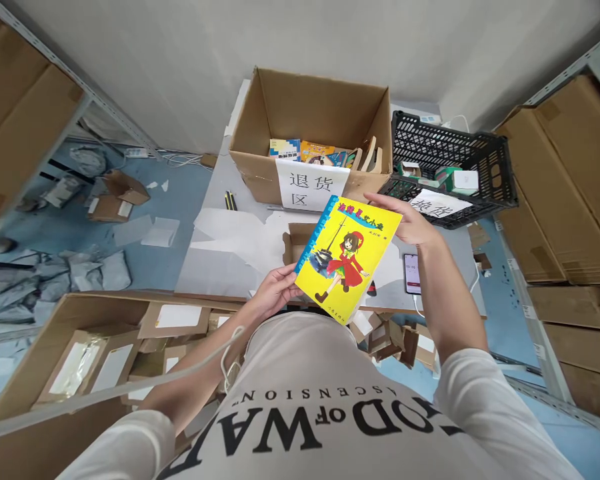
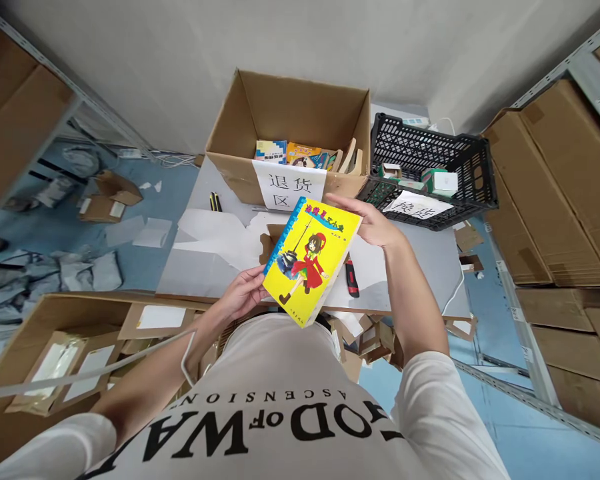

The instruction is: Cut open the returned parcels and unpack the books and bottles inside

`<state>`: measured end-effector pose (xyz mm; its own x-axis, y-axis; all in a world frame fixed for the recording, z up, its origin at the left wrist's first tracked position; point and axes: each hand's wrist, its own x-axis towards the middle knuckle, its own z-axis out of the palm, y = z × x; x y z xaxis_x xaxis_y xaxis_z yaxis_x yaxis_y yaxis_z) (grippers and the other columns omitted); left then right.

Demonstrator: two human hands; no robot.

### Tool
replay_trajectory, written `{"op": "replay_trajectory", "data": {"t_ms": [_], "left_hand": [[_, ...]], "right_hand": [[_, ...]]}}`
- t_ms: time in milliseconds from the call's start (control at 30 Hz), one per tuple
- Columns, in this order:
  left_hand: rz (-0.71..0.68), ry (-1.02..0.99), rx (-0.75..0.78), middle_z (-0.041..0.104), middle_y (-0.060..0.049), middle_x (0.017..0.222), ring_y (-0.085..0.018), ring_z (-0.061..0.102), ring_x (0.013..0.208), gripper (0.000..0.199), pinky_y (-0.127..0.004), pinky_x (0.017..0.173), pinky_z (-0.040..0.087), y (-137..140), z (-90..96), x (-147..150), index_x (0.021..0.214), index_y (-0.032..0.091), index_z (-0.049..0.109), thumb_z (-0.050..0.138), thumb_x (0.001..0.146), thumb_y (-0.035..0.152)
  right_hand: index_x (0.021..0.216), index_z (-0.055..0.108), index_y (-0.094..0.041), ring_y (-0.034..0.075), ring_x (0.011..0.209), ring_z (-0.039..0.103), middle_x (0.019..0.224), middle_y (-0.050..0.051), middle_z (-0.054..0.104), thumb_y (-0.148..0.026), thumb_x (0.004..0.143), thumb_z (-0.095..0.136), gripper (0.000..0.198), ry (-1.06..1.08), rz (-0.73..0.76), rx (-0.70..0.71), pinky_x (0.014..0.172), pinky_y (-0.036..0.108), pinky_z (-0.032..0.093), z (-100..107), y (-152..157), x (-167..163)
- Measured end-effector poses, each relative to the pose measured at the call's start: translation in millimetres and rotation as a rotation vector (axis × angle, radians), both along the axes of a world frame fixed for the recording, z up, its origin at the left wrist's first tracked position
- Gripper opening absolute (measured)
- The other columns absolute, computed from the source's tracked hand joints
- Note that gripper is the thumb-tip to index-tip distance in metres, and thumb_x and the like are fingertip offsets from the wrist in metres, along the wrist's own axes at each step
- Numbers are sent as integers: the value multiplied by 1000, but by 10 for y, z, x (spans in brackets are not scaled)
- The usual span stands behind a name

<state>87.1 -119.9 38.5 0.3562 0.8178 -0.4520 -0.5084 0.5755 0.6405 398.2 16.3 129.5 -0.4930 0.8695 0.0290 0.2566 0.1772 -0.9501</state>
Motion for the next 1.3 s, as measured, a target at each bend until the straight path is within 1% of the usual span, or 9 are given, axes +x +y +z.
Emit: {"op": "replay_trajectory", "data": {"t_ms": [133, 200, 367, 500, 567, 667, 767, 967, 1300], "left_hand": [[-64, -33, -46, 74, -10, 103, -20, 71, 84, 42, -31, 74, 59, 10, 29, 28, 111, 19, 69, 78, 72, 29], [-73, -30, -60, 72, -10, 109, -19, 71, 85, 43, -30, 73, 58, 10, 26, 57, 114, 20, 68, 77, 73, 27], [-63, -60, -32, 71, -14, 111, -26, 69, 99, 30, -38, 86, 55, -24, -22, 149, 98, 14, 71, 71, 70, 23], [-60, 33, 17, 73, -10, 104, -22, 70, 96, 42, -35, 87, 54, -85, -84, 225, 104, 16, 67, 77, 63, 17], [-9, 76, 15, 74, -8, 101, -20, 71, 90, 47, -34, 85, 54, -118, -127, 265, 110, 19, 61, 80, 67, 26], [78, 121, -21, 75, -7, 95, -19, 73, 81, 48, -32, 77, 57, -160, -195, 316, 105, 19, 56, 80, 69, 41], [100, 154, -39, 75, -8, 94, -20, 73, 78, 51, -30, 72, 58, -201, -237, 346, 101, 18, 55, 82, 66, 44], [110, 133, -63, 75, -6, 91, -19, 73, 75, 53, -31, 73, 59, -285, -238, 353, 104, 18, 53, 82, 66, 42], [123, 97, -80, 75, -10, 94, -21, 73, 80, 51, -32, 75, 58, -259, -241, 379, 108, 17, 53, 79, 71, 41]], "right_hand": [[111, 69, -29, 27, 121, 53, 128, 6, 55, -50, 78, 69, 39, -132, 71, 194, 100, 48, 47, 196, 23, -109], [102, 71, -26, 28, 119, 54, 125, 6, 57, -50, 77, 70, 35, -150, 63, 207, 98, 49, 47, 204, 43, -154], [100, 69, -20, 20, 85, 64, 93, 4, 69, -53, 76, 69, 41, -20, -60, 18, 73, 35, 55, 74, 91, -261], [93, 71, -17, 14, 70, 63, 84, 4, 71, -52, 78, 67, 39, -18, -152, -98, 58, 25, 50, 9, 124, -330], [91, 72, -16, 13, 66, 62, 80, 4, 71, -51, 77, 68, 38, -33, -131, -172, 54, 23, 48, -18, 150, -352], [88, 73, -15, 13, 63, 62, 78, 4, 72, -49, 76, 70, 36, -60, -67, -287, 52, 22, 47, -76, 199, -367], [90, 74, -16, 14, 67, 65, 82, 5, 74, -46, 78, 70, 32, -33, -20, -366, 56, 23, 50, -135, 243, -357], [120, 64, -23, 15, 82, 68, 91, 3, 74, -34, 82, 68, 40, 157, -7, -423, 72, 27, 55, -152, 242, -266], [121, 63, -22, 19, 97, 67, 107, 7, 72, -27, 76, 74, 47, 188, 57, -359, 85, 33, 55, -260, 308, -173]]}}
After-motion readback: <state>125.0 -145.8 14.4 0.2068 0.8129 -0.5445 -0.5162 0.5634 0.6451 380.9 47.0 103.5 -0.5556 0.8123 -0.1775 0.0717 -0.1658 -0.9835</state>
